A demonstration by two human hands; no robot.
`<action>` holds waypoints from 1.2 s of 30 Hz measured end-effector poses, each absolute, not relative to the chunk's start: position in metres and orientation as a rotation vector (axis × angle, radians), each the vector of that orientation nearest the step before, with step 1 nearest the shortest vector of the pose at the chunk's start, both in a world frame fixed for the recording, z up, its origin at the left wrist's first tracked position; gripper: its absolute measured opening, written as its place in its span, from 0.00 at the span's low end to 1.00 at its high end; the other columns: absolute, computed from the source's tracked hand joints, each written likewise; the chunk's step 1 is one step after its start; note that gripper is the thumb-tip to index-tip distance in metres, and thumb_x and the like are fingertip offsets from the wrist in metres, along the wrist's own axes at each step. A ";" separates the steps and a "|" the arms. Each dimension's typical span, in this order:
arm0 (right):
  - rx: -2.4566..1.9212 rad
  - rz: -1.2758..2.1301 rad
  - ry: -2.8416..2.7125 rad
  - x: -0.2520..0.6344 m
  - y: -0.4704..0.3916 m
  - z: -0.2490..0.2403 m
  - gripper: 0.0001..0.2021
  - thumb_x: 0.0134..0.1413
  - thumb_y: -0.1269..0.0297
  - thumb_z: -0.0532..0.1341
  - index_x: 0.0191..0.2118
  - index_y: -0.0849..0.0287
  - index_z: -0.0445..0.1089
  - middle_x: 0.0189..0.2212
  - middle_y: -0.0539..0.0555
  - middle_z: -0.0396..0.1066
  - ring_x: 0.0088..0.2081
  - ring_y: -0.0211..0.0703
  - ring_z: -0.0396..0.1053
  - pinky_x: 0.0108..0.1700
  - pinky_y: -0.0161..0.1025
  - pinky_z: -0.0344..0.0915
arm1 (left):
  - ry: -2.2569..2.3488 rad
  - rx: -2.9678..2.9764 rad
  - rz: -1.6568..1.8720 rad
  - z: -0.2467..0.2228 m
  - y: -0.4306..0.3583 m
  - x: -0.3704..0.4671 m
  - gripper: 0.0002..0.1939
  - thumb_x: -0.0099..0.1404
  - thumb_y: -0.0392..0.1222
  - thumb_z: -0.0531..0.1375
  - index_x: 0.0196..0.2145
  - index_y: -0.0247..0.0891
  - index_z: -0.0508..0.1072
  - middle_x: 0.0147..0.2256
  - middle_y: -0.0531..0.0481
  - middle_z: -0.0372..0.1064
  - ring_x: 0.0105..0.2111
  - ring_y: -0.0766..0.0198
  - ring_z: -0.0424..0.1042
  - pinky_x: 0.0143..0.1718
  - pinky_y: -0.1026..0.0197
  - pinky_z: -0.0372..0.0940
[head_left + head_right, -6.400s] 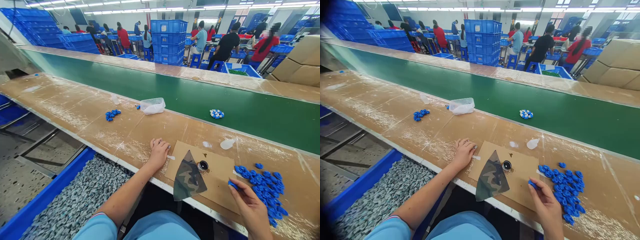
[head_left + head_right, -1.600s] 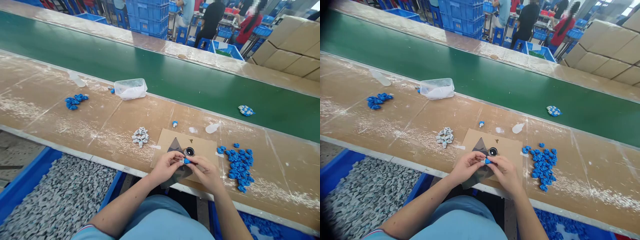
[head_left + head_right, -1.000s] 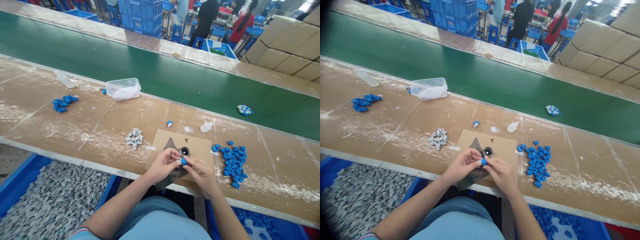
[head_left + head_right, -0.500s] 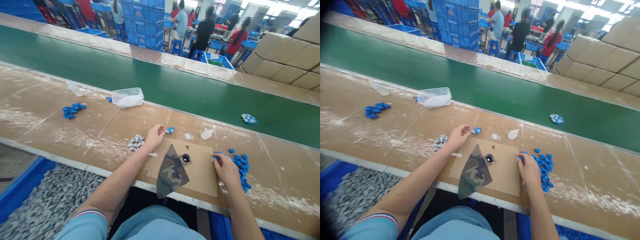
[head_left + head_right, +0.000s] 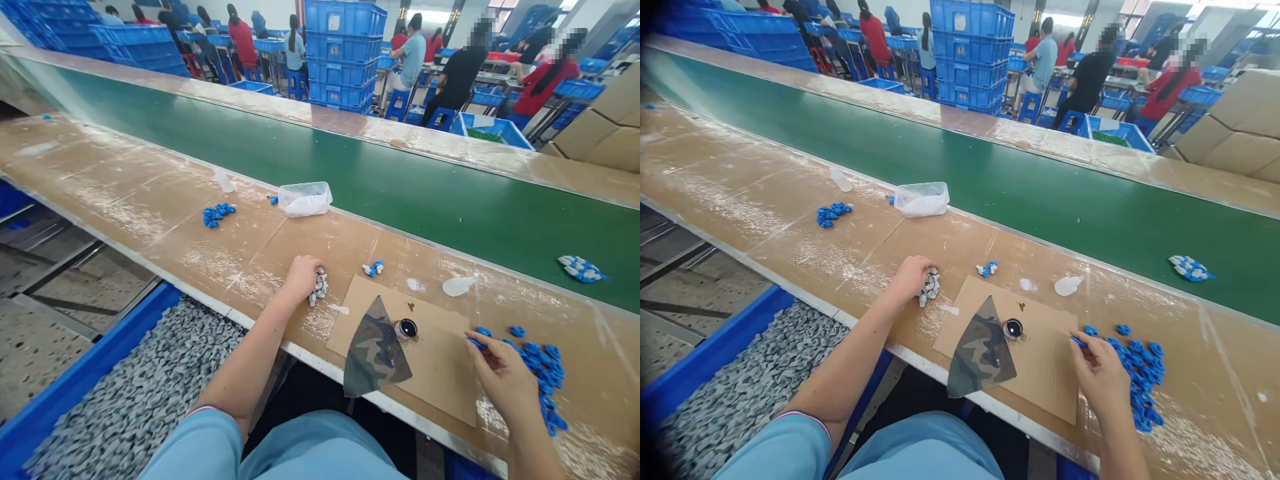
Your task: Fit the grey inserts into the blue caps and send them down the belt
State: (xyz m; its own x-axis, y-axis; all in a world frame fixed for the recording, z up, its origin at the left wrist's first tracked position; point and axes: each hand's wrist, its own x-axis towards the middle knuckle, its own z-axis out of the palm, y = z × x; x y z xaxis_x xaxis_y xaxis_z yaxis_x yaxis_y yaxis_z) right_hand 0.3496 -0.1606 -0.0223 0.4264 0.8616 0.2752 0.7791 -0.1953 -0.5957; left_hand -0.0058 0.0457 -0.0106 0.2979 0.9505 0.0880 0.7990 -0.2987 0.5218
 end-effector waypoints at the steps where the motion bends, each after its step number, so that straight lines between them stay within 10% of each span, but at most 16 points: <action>1: -1.949 0.201 -1.343 0.344 -0.161 -0.022 0.17 0.48 0.48 0.59 0.35 0.56 0.73 0.29 0.56 0.73 0.28 0.46 0.72 0.32 0.44 0.71 | 1.540 2.197 0.538 -0.011 0.048 -0.005 0.15 0.55 0.29 0.52 0.30 0.41 0.78 0.33 0.45 0.76 0.37 0.56 0.73 0.44 0.55 0.65; 13: -1.684 0.224 -1.640 0.282 -0.148 0.001 0.10 0.57 0.61 0.59 0.40 0.52 0.76 0.36 0.54 0.79 0.38 0.45 0.76 0.40 0.41 0.74 | 1.357 2.361 0.524 -0.011 0.056 -0.013 0.09 0.58 0.34 0.52 0.30 0.37 0.73 0.35 0.43 0.72 0.39 0.55 0.71 0.45 0.53 0.66; 20: -1.646 0.178 -1.837 0.275 -0.143 0.011 0.11 0.60 0.64 0.56 0.43 0.52 0.75 0.38 0.53 0.78 0.38 0.43 0.77 0.38 0.37 0.74 | 1.262 1.888 0.969 0.002 0.013 0.000 0.10 0.61 0.43 0.55 0.36 0.39 0.75 0.37 0.47 0.74 0.39 0.60 0.72 0.44 0.58 0.66; 36: -1.612 0.309 -1.682 0.268 -0.155 0.013 0.09 0.57 0.63 0.60 0.41 0.52 0.75 0.36 0.53 0.78 0.37 0.43 0.76 0.38 0.38 0.74 | 0.816 0.933 0.748 -0.021 -0.083 0.075 0.17 0.50 0.42 0.68 0.37 0.36 0.72 0.34 0.49 0.74 0.38 0.64 0.72 0.45 0.58 0.68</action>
